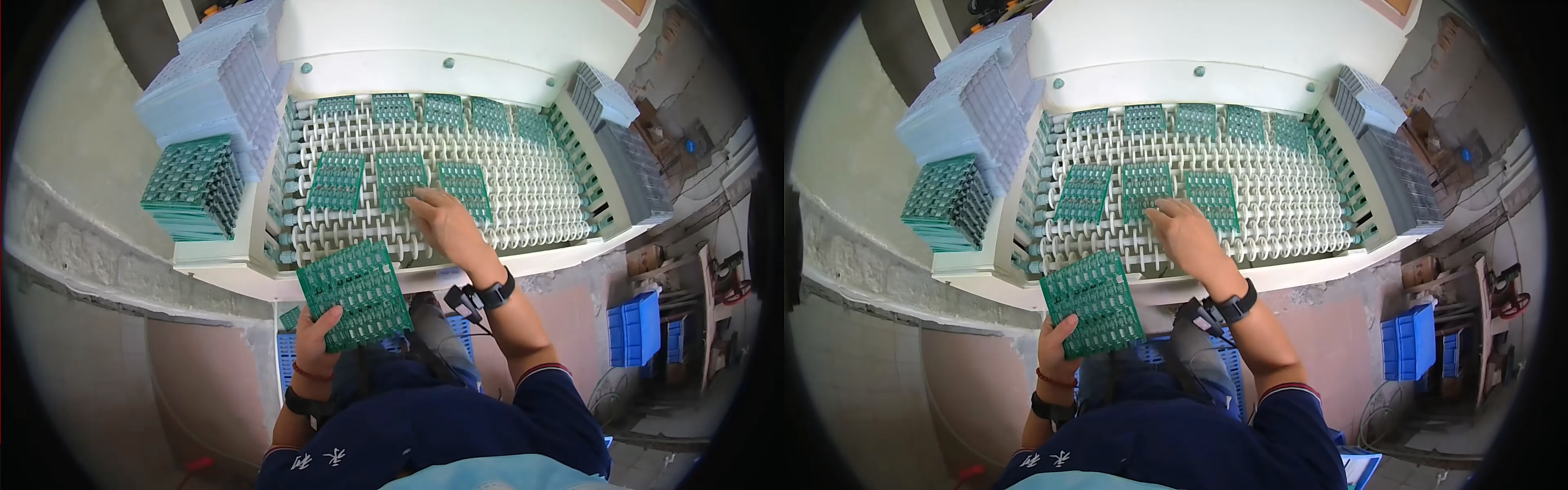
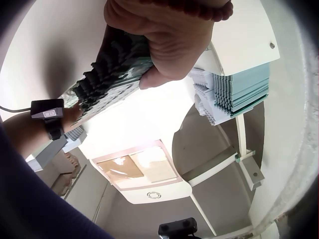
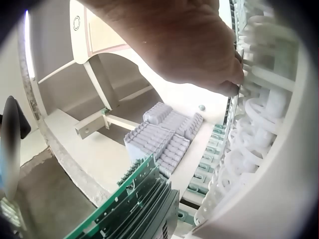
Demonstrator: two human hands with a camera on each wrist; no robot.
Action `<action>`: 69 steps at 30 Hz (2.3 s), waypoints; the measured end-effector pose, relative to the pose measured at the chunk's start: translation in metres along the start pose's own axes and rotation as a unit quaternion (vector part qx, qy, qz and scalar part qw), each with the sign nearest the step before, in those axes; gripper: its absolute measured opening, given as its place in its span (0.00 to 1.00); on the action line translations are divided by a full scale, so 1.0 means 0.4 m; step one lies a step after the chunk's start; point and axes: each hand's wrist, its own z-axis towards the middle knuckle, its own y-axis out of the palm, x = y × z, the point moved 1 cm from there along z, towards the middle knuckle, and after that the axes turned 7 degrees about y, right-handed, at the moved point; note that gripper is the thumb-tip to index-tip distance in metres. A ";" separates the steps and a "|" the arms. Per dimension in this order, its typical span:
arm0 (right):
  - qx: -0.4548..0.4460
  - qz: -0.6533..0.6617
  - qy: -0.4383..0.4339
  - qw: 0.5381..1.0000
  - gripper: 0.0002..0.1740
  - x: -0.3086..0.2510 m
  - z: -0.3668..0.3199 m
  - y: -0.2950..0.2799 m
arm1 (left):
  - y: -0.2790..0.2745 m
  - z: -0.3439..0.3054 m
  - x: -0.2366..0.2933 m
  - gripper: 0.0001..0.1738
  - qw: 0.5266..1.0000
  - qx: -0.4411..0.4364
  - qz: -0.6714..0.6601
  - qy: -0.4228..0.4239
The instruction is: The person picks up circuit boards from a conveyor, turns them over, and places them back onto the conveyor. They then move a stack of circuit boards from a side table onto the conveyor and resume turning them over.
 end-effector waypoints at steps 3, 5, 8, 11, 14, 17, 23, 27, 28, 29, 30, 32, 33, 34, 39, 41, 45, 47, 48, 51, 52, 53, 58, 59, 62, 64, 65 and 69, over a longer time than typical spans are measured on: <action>-0.064 0.197 0.139 0.968 0.13 -0.061 -0.041 -0.075 | 0.000 0.017 -0.014 0.19 1.000 -0.004 0.018 0.000; -0.174 0.415 0.251 0.857 0.13 -0.070 -0.099 -0.053 | 0.012 0.032 -0.027 0.19 1.000 -0.011 0.027 0.001; -0.238 0.506 0.298 0.773 0.11 -0.078 -0.153 -0.018 | 0.040 0.057 -0.045 0.18 0.998 -0.014 0.054 0.019; -0.133 0.549 0.326 0.758 0.09 -0.002 -0.167 -0.039 | 0.063 0.064 -0.055 0.20 0.998 -0.027 0.060 -0.003; 0.001 0.458 0.393 0.797 0.10 0.156 -0.142 -0.154 | 0.074 0.069 -0.054 0.21 0.998 -0.034 0.047 -0.014; 0.081 0.360 0.443 0.817 0.12 0.346 -0.117 -0.234 | 0.070 0.060 -0.045 0.22 0.999 -0.046 0.006 -0.025; 0.056 0.125 0.457 0.879 0.15 0.581 -0.130 -0.281 | 0.047 0.046 -0.037 0.26 0.994 -0.080 -0.069 -0.028; 0.051 0.081 0.479 0.873 0.16 0.691 -0.171 -0.353 | 0.016 0.036 -0.030 0.24 0.997 -0.063 -0.008 -0.035; 0.067 0.040 0.454 0.888 0.15 0.707 -0.185 -0.359 | 0.014 0.039 -0.029 0.23 0.998 -0.062 0.012 -0.029; 0.083 -0.004 0.427 0.901 0.14 0.724 -0.194 -0.366 | 0.020 0.042 -0.027 0.23 0.997 -0.066 0.012 -0.030; 0.085 -0.006 0.426 0.901 0.14 0.711 -0.194 -0.369 | 0.028 0.042 -0.023 0.23 0.997 -0.067 0.028 -0.018; 0.129 -0.002 0.389 0.912 0.14 0.627 -0.181 -0.354 | 0.037 0.039 -0.022 0.23 0.997 -0.061 0.040 -0.005; 0.115 0.053 0.374 0.919 0.13 0.552 -0.167 -0.339 | 0.044 0.040 -0.021 0.22 0.998 -0.055 0.036 -0.012; 0.071 0.144 0.377 0.912 0.13 0.459 -0.158 -0.314 | 0.048 0.041 -0.020 0.22 0.998 -0.049 0.035 -0.020; -0.220 0.448 0.317 0.806 0.17 0.056 -0.169 -0.127 | 0.051 0.047 -0.030 0.22 0.997 -0.053 0.046 -0.027; -0.287 0.510 0.284 0.760 0.15 -0.048 -0.177 -0.067 | 0.047 0.040 -0.028 0.23 0.997 -0.050 0.061 -0.023; -0.267 0.578 0.284 0.717 0.09 -0.099 -0.167 -0.005 | -0.008 0.016 -0.006 0.23 0.996 -0.023 0.080 0.014; -0.187 0.607 0.335 0.696 0.10 -0.083 -0.154 0.004 | -0.042 -0.002 0.019 0.27 0.999 -0.033 0.022 0.017; -0.131 0.620 0.360 0.685 0.10 -0.068 -0.149 0.014 | -0.049 -0.013 0.036 0.27 0.999 -0.026 0.020 0.022; -0.077 0.613 0.369 0.694 0.11 -0.048 -0.127 0.033 | -0.073 -0.044 0.079 0.33 0.996 -0.087 -0.035 0.013; -0.071 0.612 0.375 0.693 0.12 -0.057 -0.117 0.038 | -0.082 -0.052 0.081 0.33 0.996 -0.079 -0.038 0.017; -0.065 0.612 0.381 0.690 0.12 -0.068 -0.106 0.045 | -0.082 -0.058 0.088 0.32 0.996 -0.084 -0.032 0.013; -0.162 0.619 0.347 0.686 0.12 -0.161 -0.047 0.104 | -0.080 -0.071 0.099 0.30 0.998 -0.060 -0.012 0.013; -0.175 0.595 0.359 0.698 0.12 -0.177 -0.038 0.104 | -0.083 -0.069 0.096 0.29 0.998 -0.059 -0.005 0.012; -0.190 0.544 0.356 0.736 0.15 -0.182 -0.046 0.098 | -0.081 -0.056 0.098 0.28 0.998 -0.060 0.000 0.017; -0.199 0.480 0.348 0.780 0.16 -0.182 -0.066 0.069 | -0.084 -0.047 0.093 0.28 0.998 -0.045 0.039 0.010; -0.214 0.507 0.349 0.759 0.15 -0.189 -0.077 0.057 | -0.082 -0.040 0.088 0.28 0.998 -0.045 0.036 0.008; -0.258 0.501 0.293 0.772 0.14 -0.199 -0.112 0.058 | -0.065 -0.003 0.056 0.24 0.999 -0.023 0.026 0.009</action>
